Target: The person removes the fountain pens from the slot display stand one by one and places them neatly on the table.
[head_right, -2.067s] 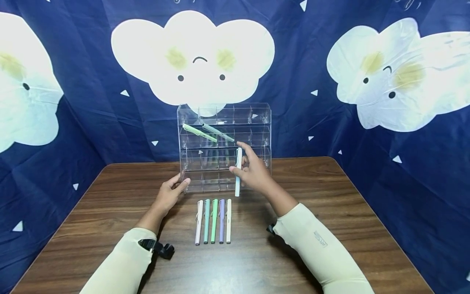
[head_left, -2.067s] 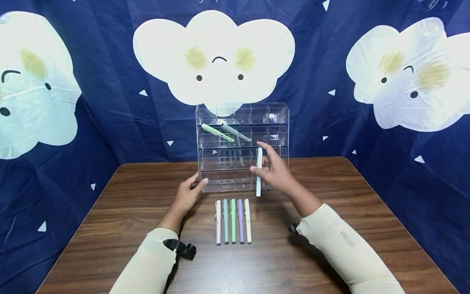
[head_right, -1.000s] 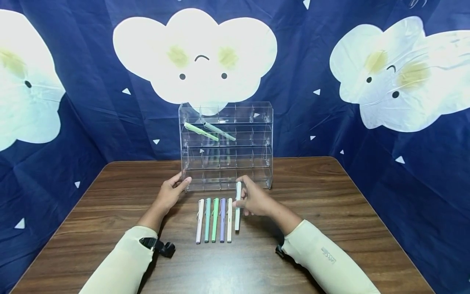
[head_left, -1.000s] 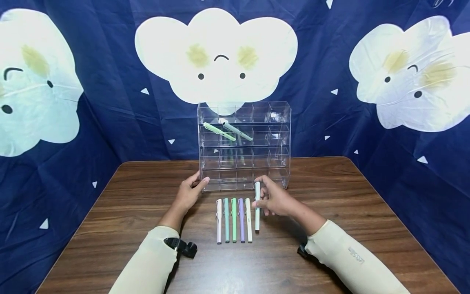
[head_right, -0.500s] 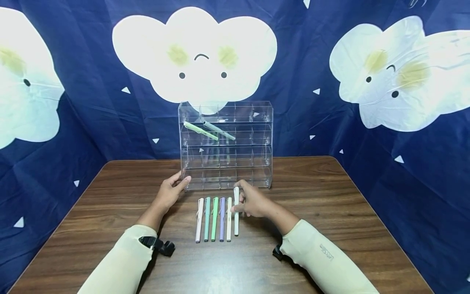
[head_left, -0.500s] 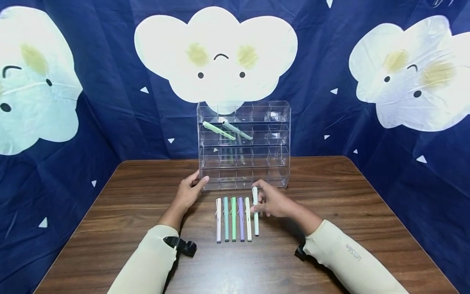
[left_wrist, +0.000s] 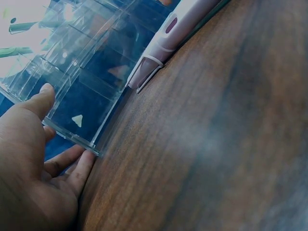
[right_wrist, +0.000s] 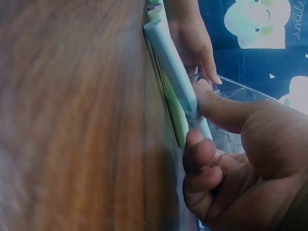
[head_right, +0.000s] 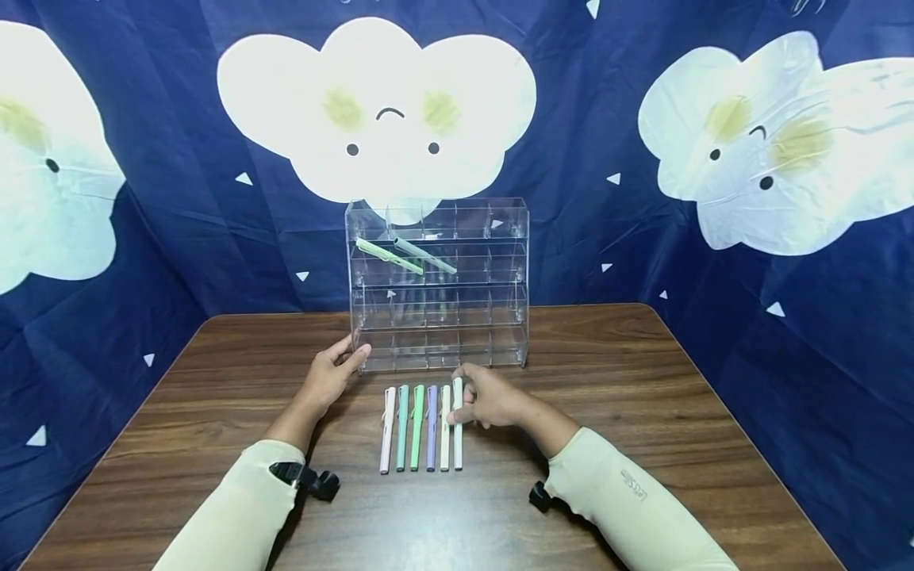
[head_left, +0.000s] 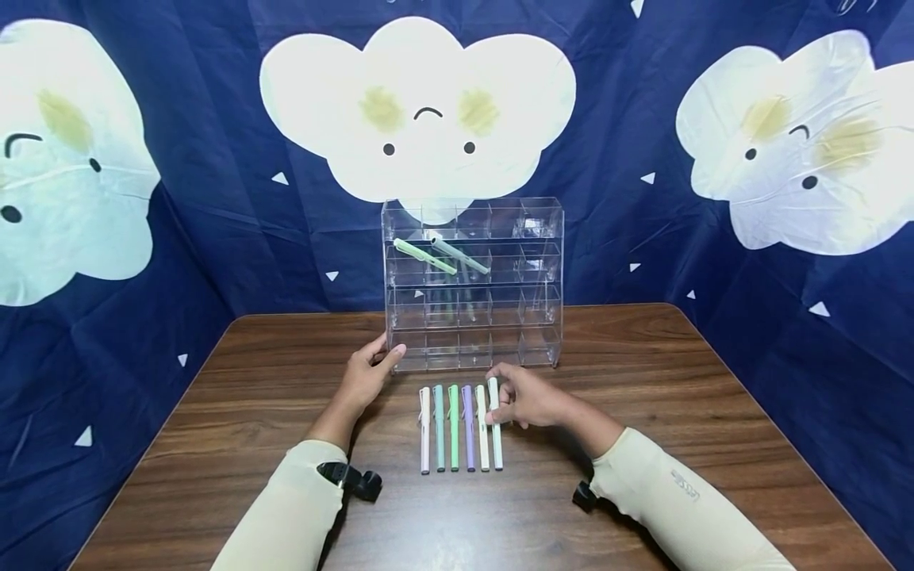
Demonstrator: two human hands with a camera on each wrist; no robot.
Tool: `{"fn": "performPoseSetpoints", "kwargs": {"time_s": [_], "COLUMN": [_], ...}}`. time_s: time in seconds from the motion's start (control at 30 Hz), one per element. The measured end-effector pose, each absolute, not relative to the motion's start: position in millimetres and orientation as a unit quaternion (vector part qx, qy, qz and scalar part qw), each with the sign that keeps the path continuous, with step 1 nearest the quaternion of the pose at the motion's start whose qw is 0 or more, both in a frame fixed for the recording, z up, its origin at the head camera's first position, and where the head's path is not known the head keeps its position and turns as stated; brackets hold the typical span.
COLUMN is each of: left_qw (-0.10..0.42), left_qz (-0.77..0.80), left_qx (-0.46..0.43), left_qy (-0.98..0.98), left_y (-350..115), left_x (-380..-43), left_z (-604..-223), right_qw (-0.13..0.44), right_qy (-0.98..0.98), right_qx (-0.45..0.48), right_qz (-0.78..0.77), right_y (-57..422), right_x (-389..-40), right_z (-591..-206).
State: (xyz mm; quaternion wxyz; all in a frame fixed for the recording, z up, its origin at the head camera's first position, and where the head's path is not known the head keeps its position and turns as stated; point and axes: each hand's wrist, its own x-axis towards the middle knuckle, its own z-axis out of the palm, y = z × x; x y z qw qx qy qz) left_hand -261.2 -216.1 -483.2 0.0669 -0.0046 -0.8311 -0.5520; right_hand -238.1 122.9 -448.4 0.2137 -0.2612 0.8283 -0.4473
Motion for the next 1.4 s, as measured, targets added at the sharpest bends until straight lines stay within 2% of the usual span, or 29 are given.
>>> {"fn": "performPoseSetpoints", "kwargs": {"time_s": [0.5, 1.4], "left_qw": [0.055, 0.066], "left_qz": [-0.558, -0.556], "left_qx": [0.005, -0.005], "left_qy": [-0.828, -0.829], "left_y": [-217, -215], "left_x": [-261, -260], "left_z": [-480, -483], "right_qw": [0.223, 0.233], "right_qy": [0.826, 0.814], "right_qx": [-0.267, -0.267], "right_qz": [-0.443, -0.459], "right_y": [125, 126], "right_x": [-247, -248], "right_z": [-458, -459]}}
